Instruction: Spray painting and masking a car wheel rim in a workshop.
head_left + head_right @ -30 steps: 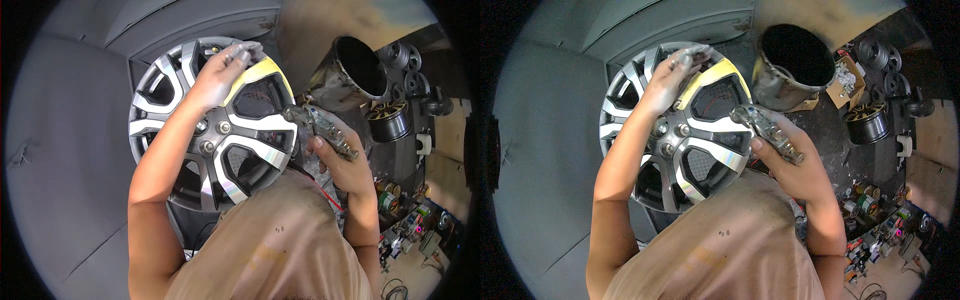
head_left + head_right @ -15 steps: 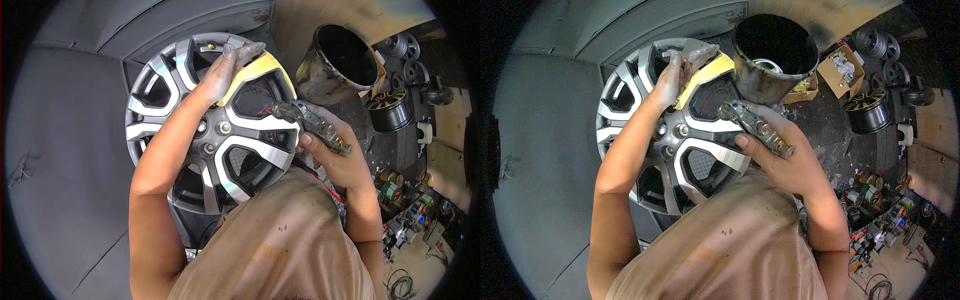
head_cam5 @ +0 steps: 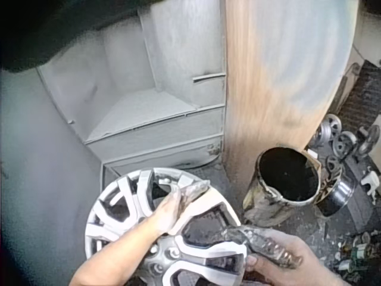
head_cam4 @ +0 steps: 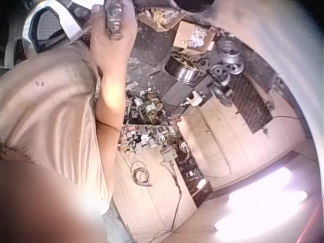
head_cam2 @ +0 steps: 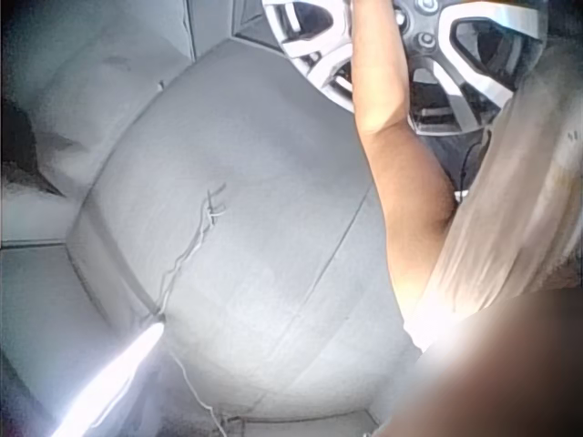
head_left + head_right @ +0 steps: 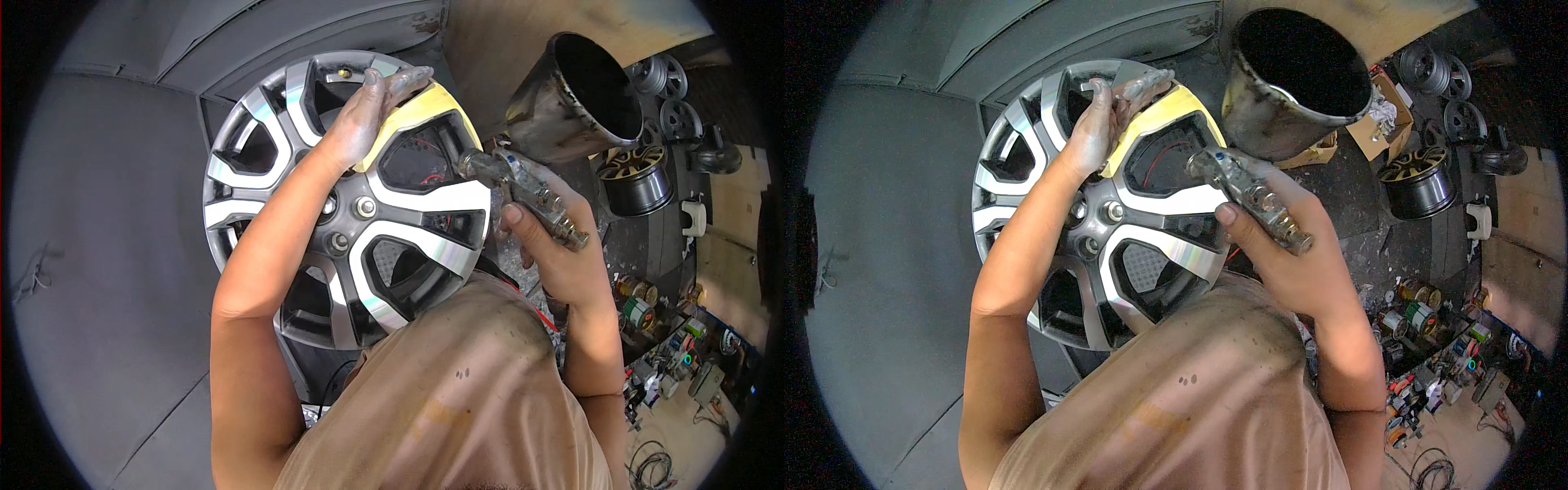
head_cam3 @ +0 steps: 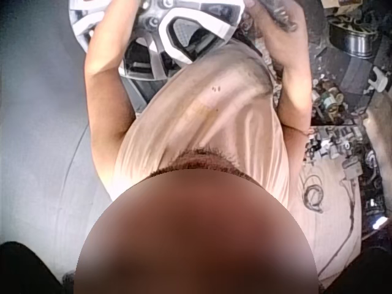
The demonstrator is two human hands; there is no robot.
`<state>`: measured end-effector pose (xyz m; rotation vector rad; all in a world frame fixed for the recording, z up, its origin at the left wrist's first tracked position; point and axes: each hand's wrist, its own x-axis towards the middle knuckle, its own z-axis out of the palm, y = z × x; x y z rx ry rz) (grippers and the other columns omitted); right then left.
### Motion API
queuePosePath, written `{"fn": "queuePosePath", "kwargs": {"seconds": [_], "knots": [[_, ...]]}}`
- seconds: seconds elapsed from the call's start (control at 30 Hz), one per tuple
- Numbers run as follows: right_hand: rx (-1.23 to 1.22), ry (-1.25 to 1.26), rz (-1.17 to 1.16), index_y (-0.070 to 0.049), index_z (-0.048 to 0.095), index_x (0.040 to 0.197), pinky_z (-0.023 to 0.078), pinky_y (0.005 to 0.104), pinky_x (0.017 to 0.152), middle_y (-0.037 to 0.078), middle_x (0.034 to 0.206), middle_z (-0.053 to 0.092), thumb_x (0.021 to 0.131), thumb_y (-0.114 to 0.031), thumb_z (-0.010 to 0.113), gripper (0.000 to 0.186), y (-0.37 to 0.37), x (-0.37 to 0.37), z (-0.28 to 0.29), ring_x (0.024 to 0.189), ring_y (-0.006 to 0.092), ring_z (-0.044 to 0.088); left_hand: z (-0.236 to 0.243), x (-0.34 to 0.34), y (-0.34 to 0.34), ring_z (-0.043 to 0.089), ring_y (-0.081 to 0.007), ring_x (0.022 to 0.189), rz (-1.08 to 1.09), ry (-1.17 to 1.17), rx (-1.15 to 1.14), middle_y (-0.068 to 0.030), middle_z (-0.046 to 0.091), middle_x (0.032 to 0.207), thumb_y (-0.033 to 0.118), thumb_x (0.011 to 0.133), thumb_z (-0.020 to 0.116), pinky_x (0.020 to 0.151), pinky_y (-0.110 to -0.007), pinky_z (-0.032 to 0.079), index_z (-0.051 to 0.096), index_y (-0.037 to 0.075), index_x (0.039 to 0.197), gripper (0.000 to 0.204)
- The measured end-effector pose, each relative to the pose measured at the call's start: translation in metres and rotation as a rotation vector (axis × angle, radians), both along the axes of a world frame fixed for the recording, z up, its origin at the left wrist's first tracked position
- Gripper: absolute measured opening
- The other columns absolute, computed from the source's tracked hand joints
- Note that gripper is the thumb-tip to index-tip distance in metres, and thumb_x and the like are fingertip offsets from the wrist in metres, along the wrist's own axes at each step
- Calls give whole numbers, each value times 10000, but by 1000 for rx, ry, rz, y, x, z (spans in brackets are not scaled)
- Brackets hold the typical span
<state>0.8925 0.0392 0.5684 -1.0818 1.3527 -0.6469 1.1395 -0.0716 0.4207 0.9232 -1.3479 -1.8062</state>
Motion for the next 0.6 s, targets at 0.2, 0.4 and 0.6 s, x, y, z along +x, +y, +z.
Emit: {"fn": "queuePosePath", "kwargs": {"seconds": [0.2,0.4,0.6], "knots": [[11,26,-34,12,598,1335,488,245,757,28,991,672,970,-159,705,417,-1,1,2,861,73,575,-1,0,0,372,-344,1468,2,10,-7,-278,424,1529,731,988,136,1241,-410,238,366,-136,1481,1023],[19,-4,14,13,595,1332,479,242,749,25,961,658,969,-155,704,415,2,7,4,843,72,565,1,0,2,366,-350,1470,11,37,-31,-290,416,1529,723,993,154,1242,-412,235,358,-141,1481,1014],[23,-32,59,14,595,1329,473,245,751,28,951,652,968,-156,702,413,3,10,2,841,72,559,-1,0,2,370,-347,1468,2,57,-52,-285,418,1529,690,1016,162,1240,-408,240,354,-150,1477,977]]}}
